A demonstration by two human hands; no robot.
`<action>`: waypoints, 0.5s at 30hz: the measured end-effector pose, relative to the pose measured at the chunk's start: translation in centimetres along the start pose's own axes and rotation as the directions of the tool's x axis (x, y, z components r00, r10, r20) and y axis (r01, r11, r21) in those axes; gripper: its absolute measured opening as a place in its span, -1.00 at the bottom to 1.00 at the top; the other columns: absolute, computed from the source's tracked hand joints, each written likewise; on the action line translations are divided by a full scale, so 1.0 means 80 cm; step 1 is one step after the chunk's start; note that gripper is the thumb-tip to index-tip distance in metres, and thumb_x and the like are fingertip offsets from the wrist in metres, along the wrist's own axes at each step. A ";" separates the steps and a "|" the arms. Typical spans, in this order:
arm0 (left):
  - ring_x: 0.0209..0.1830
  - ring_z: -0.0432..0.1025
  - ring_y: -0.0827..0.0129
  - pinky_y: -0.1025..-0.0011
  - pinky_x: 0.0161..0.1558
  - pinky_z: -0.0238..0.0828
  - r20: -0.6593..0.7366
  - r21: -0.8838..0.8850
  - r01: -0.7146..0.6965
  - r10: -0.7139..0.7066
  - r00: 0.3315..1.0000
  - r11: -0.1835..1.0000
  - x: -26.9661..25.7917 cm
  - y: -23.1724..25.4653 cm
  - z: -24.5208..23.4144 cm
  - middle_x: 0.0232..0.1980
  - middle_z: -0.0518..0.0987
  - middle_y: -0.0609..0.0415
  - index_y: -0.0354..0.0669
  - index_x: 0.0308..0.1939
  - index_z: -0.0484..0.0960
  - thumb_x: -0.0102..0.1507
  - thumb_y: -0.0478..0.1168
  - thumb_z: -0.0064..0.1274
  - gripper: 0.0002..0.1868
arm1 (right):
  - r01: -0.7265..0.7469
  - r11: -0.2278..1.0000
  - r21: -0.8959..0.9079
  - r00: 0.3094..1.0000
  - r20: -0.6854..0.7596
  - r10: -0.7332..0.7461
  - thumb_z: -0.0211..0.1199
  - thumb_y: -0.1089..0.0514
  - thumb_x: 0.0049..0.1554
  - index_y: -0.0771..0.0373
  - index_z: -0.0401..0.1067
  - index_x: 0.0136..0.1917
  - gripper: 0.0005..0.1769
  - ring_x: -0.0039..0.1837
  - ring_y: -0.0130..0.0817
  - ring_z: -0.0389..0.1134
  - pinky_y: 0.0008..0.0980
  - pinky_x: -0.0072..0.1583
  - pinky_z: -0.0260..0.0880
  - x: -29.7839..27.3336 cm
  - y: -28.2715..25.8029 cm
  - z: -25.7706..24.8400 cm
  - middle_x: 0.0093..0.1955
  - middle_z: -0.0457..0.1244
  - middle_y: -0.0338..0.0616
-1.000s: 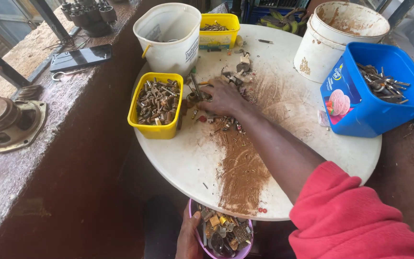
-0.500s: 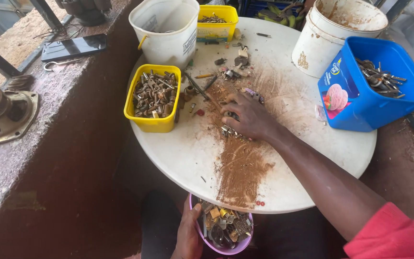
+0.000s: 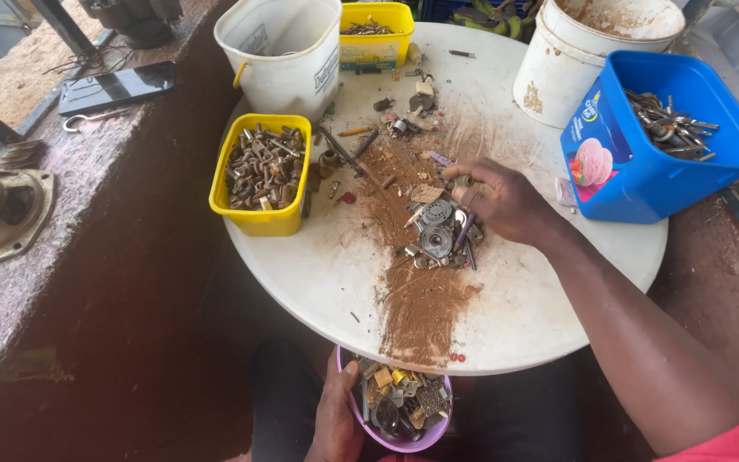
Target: Sorting various small metal hardware components like screws, nuts, and bolts into different containers
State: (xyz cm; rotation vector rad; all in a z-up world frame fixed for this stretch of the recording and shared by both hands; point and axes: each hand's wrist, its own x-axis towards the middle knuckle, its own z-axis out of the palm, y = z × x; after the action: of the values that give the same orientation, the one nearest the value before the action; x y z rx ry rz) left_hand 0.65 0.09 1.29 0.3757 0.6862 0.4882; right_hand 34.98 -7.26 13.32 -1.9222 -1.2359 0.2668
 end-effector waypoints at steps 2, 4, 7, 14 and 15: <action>0.30 0.46 -0.32 -0.21 0.28 0.38 0.031 -0.025 -0.006 0.007 1.000 1.000 -0.001 0.000 0.004 0.39 0.54 -0.51 -0.24 0.59 0.31 0.12 -0.21 -0.04 -0.12 | -0.036 0.999 0.006 0.997 0.062 0.036 0.21 0.10 0.28 0.06 0.54 0.35 -0.62 0.46 -0.32 0.35 -0.26 0.44 0.27 -0.008 -0.005 -0.002 0.37 0.36 -0.14; 0.32 0.45 -0.32 -0.21 0.31 0.37 0.050 -0.051 -0.008 0.011 0.999 0.999 -0.002 0.001 0.003 0.40 0.53 -0.51 -0.23 0.60 0.30 0.12 -0.21 -0.04 -0.10 | -0.079 0.997 0.015 0.988 0.133 0.077 0.21 0.17 0.26 0.02 0.55 0.37 -0.58 0.44 -0.41 0.36 -0.36 0.42 0.26 -0.011 0.001 0.001 0.42 0.38 -0.17; 0.33 0.45 -0.26 -0.13 0.28 0.37 -0.013 0.017 0.003 -0.003 1.000 1.000 -0.005 0.006 0.004 0.42 0.53 -0.44 -0.23 0.58 0.34 0.14 -0.21 -0.03 -0.14 | 0.166 0.984 -0.059 0.980 0.123 -0.158 0.09 0.36 0.15 0.10 0.55 0.37 -0.44 0.54 -0.23 0.29 -0.15 0.58 0.15 -0.007 0.015 0.003 0.47 0.36 -0.13; 0.33 0.46 -0.23 -0.12 0.28 0.38 -0.031 0.055 0.008 -0.007 1.000 0.998 -0.002 0.005 0.006 0.42 0.55 -0.40 -0.23 0.58 0.36 0.14 -0.22 -0.06 -0.15 | -0.287 0.956 0.060 0.956 -0.052 0.290 0.02 0.02 0.26 0.04 0.47 0.45 -0.47 0.44 -0.26 0.30 -0.17 0.42 0.29 0.036 0.024 0.005 0.52 0.29 -0.13; 0.33 0.46 -0.19 -0.09 0.28 0.37 -0.033 0.057 0.001 0.000 0.999 0.998 -0.002 0.005 0.007 0.41 0.56 -0.37 -0.24 0.56 0.38 0.11 -0.22 -0.04 -0.14 | -0.292 0.956 0.030 0.955 -0.038 0.293 -0.02 -0.09 0.29 0.05 0.45 0.47 -0.44 0.61 -0.16 0.21 -0.08 0.53 0.16 0.043 0.028 0.009 0.59 0.24 -0.08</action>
State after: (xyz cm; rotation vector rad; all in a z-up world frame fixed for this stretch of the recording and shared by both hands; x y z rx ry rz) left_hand 0.80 0.23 1.99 0.4220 0.7331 0.4758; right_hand 37.79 -4.41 12.05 -2.0774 -0.9130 0.3909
